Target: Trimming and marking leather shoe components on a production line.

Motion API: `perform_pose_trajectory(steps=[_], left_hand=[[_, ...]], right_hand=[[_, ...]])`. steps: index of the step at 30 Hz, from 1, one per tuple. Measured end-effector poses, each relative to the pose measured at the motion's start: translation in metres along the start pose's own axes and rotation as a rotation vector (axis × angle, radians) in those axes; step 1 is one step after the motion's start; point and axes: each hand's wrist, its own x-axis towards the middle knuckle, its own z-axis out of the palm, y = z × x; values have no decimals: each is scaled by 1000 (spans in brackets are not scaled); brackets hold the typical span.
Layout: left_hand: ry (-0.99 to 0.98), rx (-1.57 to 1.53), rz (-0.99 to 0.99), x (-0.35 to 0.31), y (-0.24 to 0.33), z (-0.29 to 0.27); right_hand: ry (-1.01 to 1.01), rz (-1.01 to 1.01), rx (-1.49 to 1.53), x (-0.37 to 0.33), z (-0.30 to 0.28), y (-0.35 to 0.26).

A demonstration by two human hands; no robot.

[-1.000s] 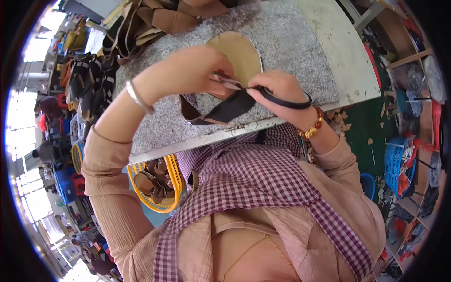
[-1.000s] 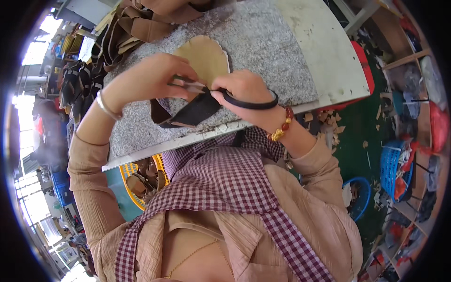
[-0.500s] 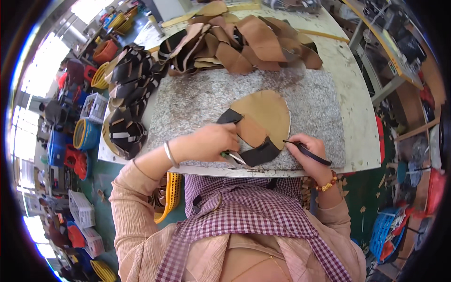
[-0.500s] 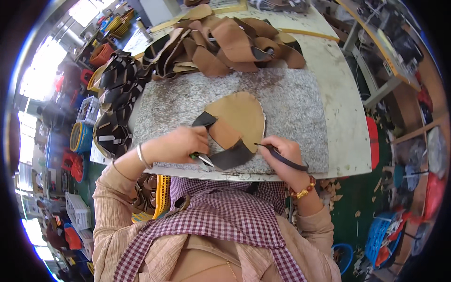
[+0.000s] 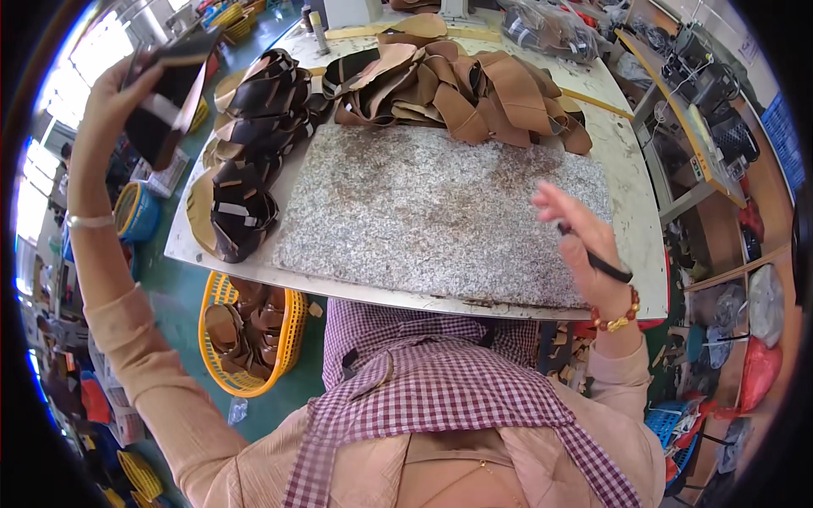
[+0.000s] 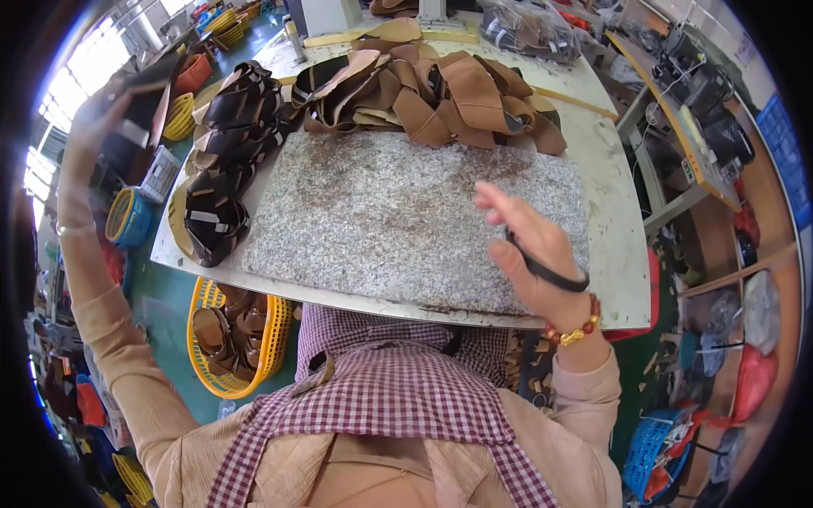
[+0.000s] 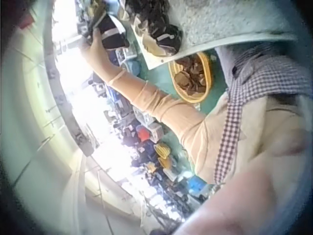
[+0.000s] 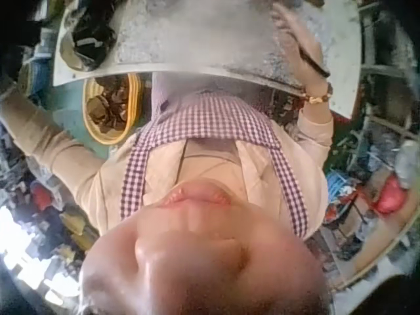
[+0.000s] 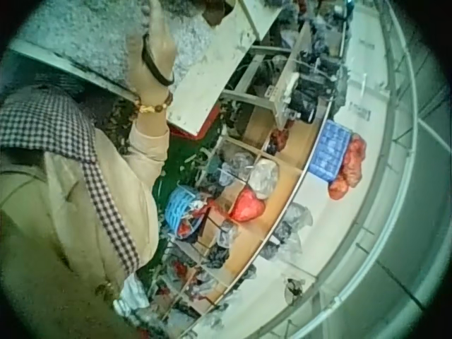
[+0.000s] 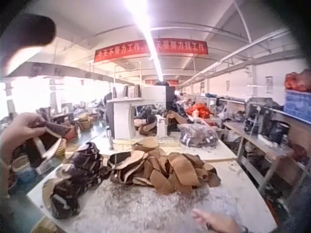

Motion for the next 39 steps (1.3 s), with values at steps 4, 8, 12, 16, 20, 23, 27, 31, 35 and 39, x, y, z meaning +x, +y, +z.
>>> perform_pose_trajectory(steps=[4, 8, 12, 16, 20, 23, 27, 31, 35, 39], left_hand=[[-150, 359, 68, -34, -45, 73], [-332, 106, -165, -92, -90, 161], [-187, 186, -239, -99, -72, 154], [29, 529, -278, -89, -42, 144], [-19, -6, -53, -28, 34, 224], [-319, 150, 0, 43, 47, 282], [-457, 6, -71, 71, -16, 356], [-390, -393, 87, 71, -13, 401], [-443, -770, -70, 78, 80, 401], [-126, -658, 164, 65, 175, 369]], right_hand=[[-103, -89, -255, 47, -24, -24], [-118, -206, -412, 124, -42, -21], [-139, -304, -767, 241, -58, 47], [-356, 182, -746, 354, -38, 121], [-495, 503, -633, 410, 2, 240], [-541, 774, -569, 422, 46, 285], [-540, 901, -528, 410, 87, 270], [-455, 976, -523, 388, 107, 227], [-382, 1036, -522, 365, 73, 203], [-378, 1056, -519, 289, 1, 178]])
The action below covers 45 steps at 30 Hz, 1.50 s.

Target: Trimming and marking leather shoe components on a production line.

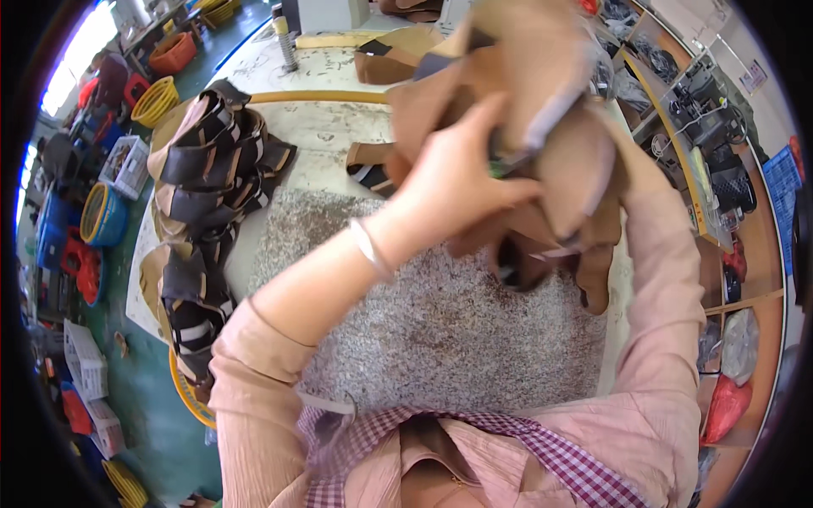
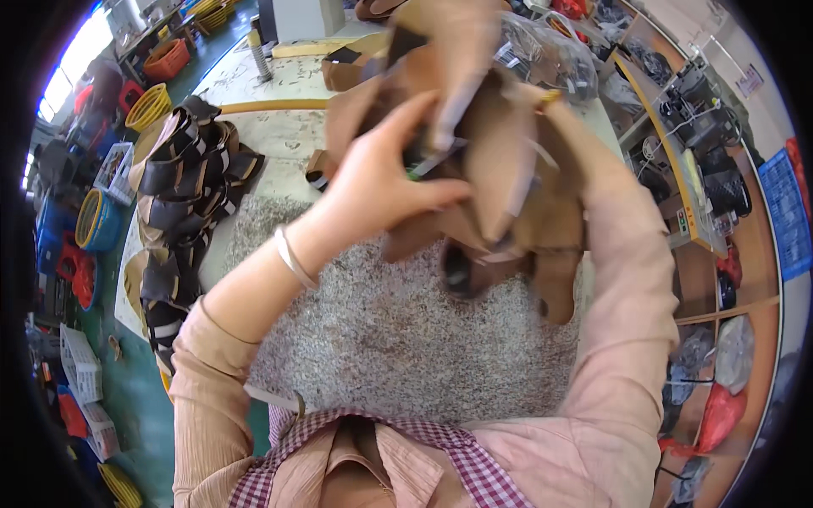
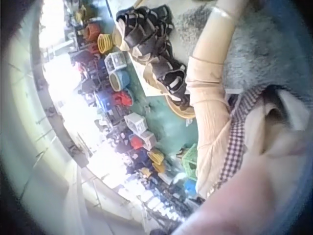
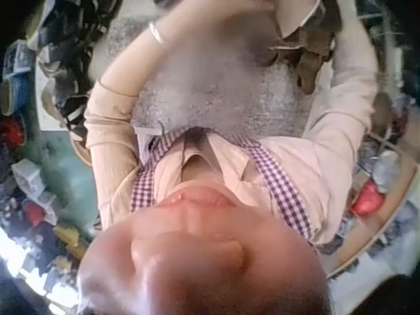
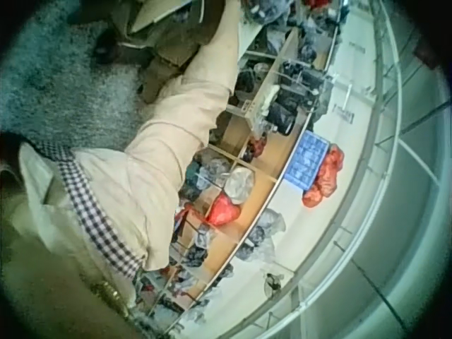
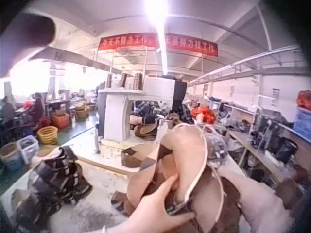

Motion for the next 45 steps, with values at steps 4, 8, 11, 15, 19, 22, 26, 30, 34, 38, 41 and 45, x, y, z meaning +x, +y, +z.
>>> perform_pose_trajectory(steps=[4, 8, 11, 15, 19, 22, 26, 30, 34, 38, 41, 45], left_hand=[[-42, -83, 25, -26, 62, 25], [-251, 118, -17, -77, 90, 24], [-374, 464, -163, -141, 91, -16], [-366, 624, -330, -203, 99, -47], [-318, 635, -301, -224, 85, -49], [-284, 657, -228, -230, 68, -39], [-274, 762, -247, -224, 38, -12], [-66, 734, 149, -194, -27, 20], [-234, 775, -166, -187, 33, -33], [-112, 703, -128, -241, 31, -87], [-53, 773, -98, -283, 37, -114], [193, 945, -260, -337, 43, -149]], right_hand=[[-12, 14, 6, -108, 1, 134], [46, 120, 68, -146, 29, 35], [14, 2, 31, -151, 38, -30], [56, -48, 48, -197, 63, -106], [-2, -772, -258, -112, 34, -74], [257, -1270, -8, -71, -9, -49], [411, -1364, 10, -168, -18, -10], [701, -1387, -265, -228, 74, 38], [924, -1223, -376, -233, 135, 46], [938, -1294, -241, -204, 180, 44], [991, -1335, -229, -171, 186, 28], [1060, -1261, -269, -173, 168, 26]])
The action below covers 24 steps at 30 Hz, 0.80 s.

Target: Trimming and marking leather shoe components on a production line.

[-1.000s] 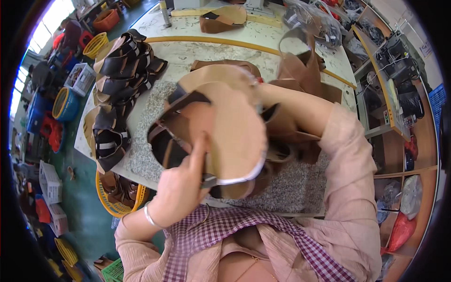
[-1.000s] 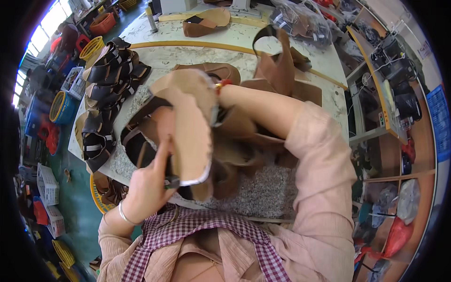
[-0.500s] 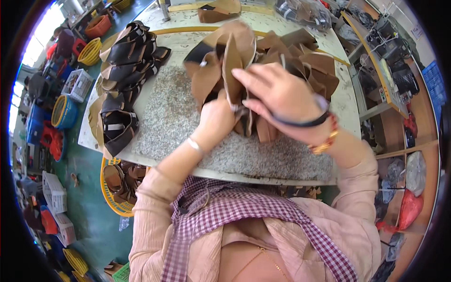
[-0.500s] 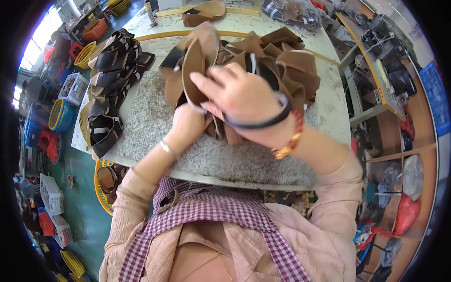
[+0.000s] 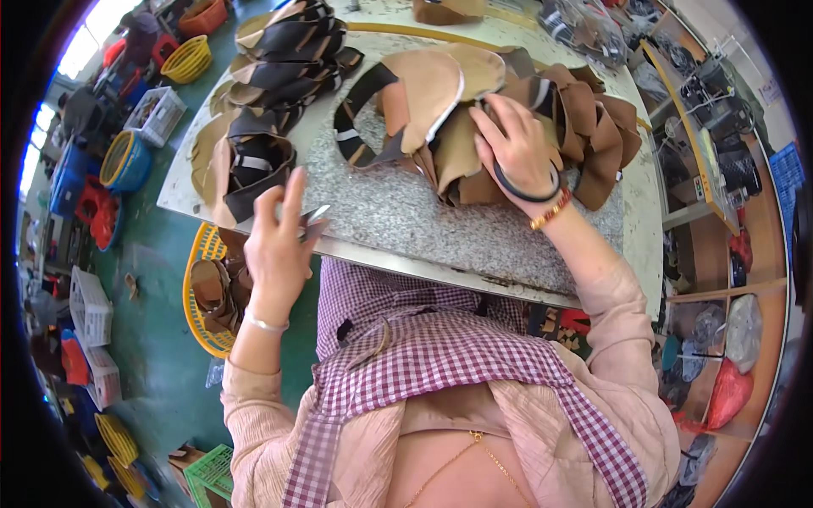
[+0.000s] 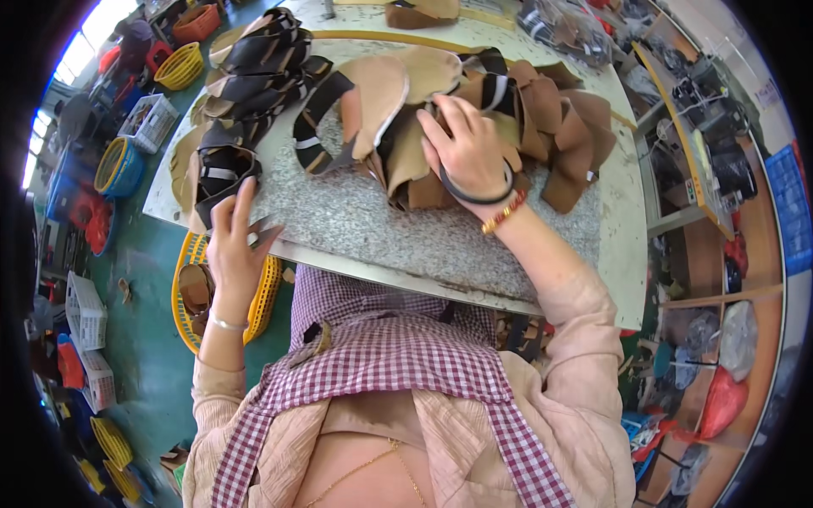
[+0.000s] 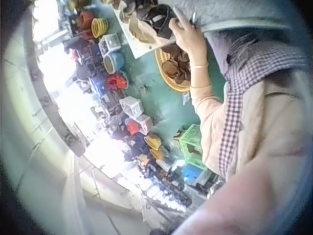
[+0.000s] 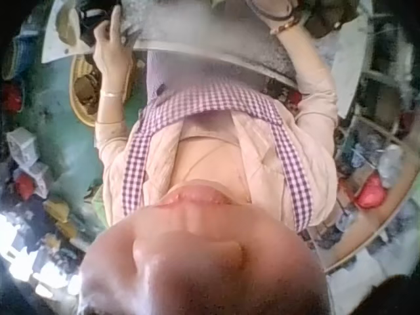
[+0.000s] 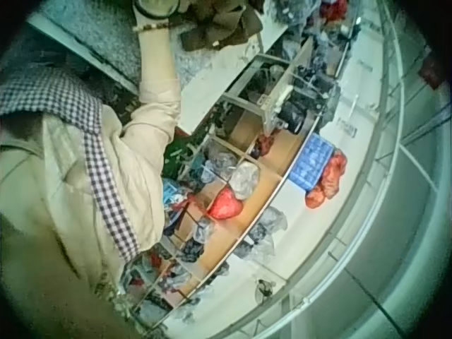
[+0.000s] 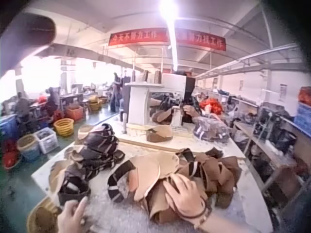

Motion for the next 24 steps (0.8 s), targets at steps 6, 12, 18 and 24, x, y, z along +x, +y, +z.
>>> perform_pose_trajectory(steps=[6, 12, 18, 24], left_hand=[[-101, 328, -243, 3, -100, 28], [-90, 279, -294, 37, -187, 57], [105, 210, -140, 37, -194, 34], [19, 61, 365, 54, -77, 23]], right_hand=[[-5, -174, 9, 1, -32, -88], [-274, -261, -66, -42, 3, -45], [-400, -229, -138, -49, -40, 21], [-484, -153, 11, -45, -55, 0]])
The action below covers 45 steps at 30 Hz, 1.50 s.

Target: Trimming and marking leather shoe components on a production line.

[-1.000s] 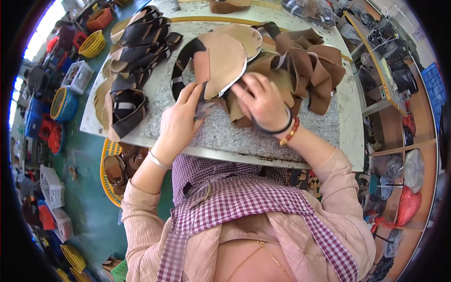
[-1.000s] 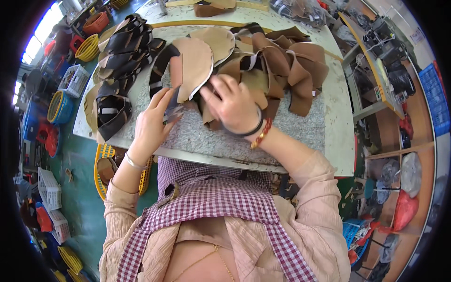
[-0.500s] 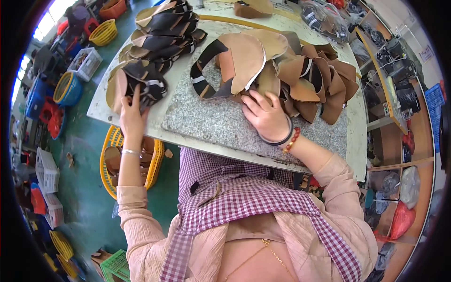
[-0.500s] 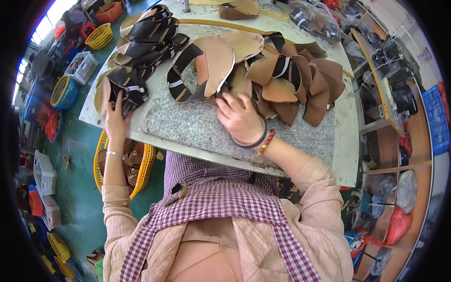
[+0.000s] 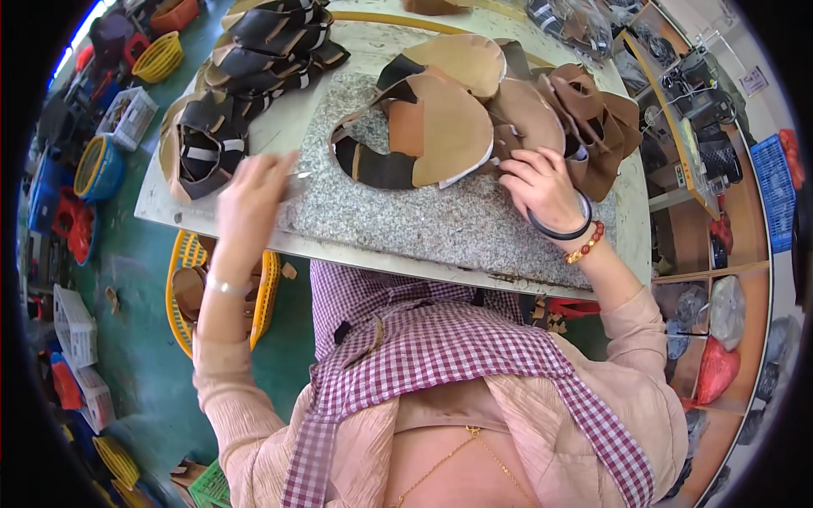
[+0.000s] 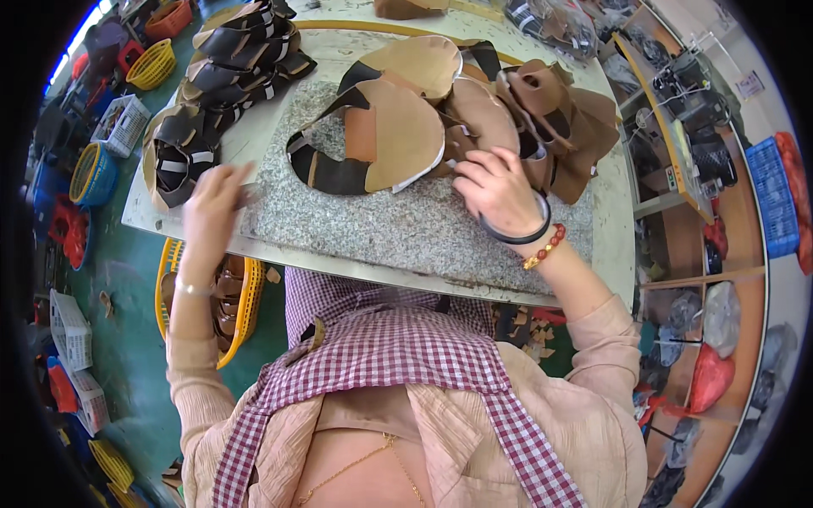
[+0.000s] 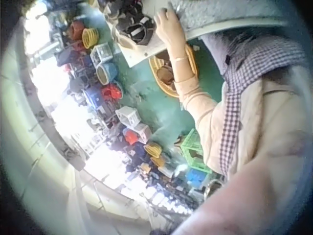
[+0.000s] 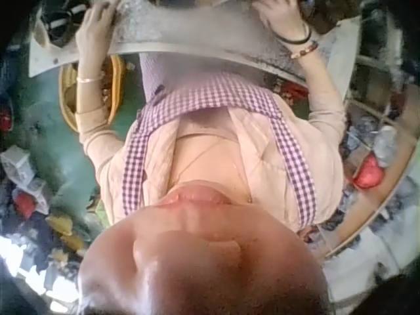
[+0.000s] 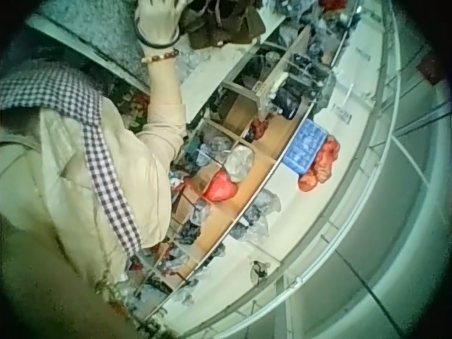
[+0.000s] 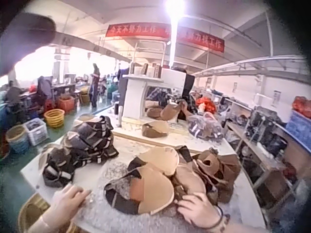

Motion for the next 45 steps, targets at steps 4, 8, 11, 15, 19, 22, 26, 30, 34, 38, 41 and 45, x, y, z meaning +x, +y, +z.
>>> perform_pose_trajectory(steps=[4, 8, 11, 15, 19, 22, 26, 30, 34, 38, 41, 45], left_hand=[[-91, -56, 164, 41, 16, 23], [-149, -165, 54, 67, 4, 43], [-445, -558, -493, 69, -16, 58], [-276, -806, -667, 52, -9, 82], [-231, -1117, -694, 42, -16, 77], [-235, -1444, -633, 43, -30, 55], [-230, -1870, -552, 43, -40, 14], [-72, -1684, -768, 80, 49, -60], [209, -1222, -315, 62, 63, -82], [523, -948, -394, 64, 63, -102], [950, -1246, -625, 103, 38, -117], [756, -1031, -561, 83, 44, -85]], right_hand=[[56, 13, 220, 30, -21, -37], [187, 29, 540, 54, -41, -66], [266, -1, 599, 79, -43, -79], [284, 38, 594, 88, -30, -94], [235, 114, 589, 65, -6, -78], [188, 159, 560, 60, 1, -67], [184, 381, 1135, 74, -18, -70], [143, 323, 1368, 108, -28, -80], [-111, 168, 1456, 136, -12, -77], [-88, 193, 1179, 152, 32, -65], [-65, 496, 1344, 158, 16, -55], [121, 446, 1377, 159, -12, -44]])
